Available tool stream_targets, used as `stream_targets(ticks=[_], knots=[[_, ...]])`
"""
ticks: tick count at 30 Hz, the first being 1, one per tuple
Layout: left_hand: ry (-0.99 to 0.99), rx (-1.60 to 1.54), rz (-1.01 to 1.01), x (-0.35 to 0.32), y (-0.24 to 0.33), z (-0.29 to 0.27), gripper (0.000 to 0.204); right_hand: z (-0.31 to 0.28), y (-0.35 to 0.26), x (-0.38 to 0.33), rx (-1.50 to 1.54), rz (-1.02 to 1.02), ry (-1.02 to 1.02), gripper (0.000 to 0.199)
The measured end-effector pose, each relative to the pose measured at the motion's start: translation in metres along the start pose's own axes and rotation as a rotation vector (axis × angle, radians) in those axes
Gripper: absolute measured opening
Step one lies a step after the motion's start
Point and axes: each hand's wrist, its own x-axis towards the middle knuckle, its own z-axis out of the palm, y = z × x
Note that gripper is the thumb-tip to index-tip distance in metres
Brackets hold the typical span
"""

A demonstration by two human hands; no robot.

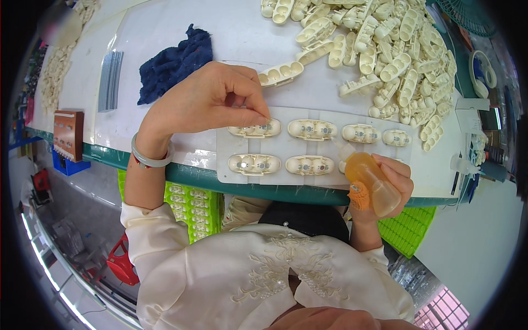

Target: Assembling small plastic components by inserting pins and applying adhesive.

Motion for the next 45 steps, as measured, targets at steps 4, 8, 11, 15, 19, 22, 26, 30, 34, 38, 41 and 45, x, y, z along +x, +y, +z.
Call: stream_targets(ticks=[4, 8, 11, 15, 19, 22, 26, 30, 34, 38, 41, 45], knots=[[-0.001, -0.021, -0.007, 0.001, 0.001, 0.001, 0.009, 0.001, -0.001, 0.001, -0.03, -0.013, -0.029, 0.036], [0.004, 0.01, -0.002, 0.0, 0.001, 0.001, 0.009, -0.001, -0.001, 0.001, -0.008, -0.003, -0.009, 0.036], [0.005, 0.017, -0.004, 0.0, 0.001, 0.0, 0.009, -0.003, -0.001, 0.001, 0.028, 0.014, 0.045, 0.036], [0.008, 0.011, -0.023, -0.001, 0.002, 0.001, 0.009, -0.002, 0.0, 0.0, -0.046, 0.014, 0.068, 0.036], [-0.002, 0.011, -0.024, 0.0, 0.002, 0.0, 0.01, -0.004, 0.002, -0.001, -0.04, 0.022, 0.038, 0.037], [-0.008, 0.009, -0.019, 0.0, 0.001, 0.0, 0.01, -0.008, 0.006, 0.0, -0.074, -0.032, -0.055, 0.053], [-0.008, 0.02, -0.008, 0.0, 0.001, 0.0, 0.01, -0.015, 0.007, -0.003, -0.026, -0.009, 0.048, 0.044], [-0.003, 0.009, -0.011, -0.001, 0.002, 0.0, 0.011, -0.025, 0.015, -0.004, -0.055, -0.013, 0.194, 0.038], [-0.002, -0.007, -0.044, -0.001, 0.003, 0.0, 0.012, -0.029, 0.014, -0.002, -0.056, 0.024, 0.143, 0.036], [-0.002, -0.004, -0.032, 0.001, 0.002, 0.0, 0.012, -0.027, 0.015, -0.003, -0.031, 0.014, 0.112, 0.036], [-0.005, -0.015, -0.075, 0.0, 0.007, 0.0, 0.012, -0.028, 0.015, -0.001, -0.036, 0.034, 0.084, 0.037], [0.013, -0.009, -0.006, 0.0, 0.004, 0.002, 0.012, -0.029, 0.017, -0.002, -0.009, 0.044, 0.023, 0.037]])
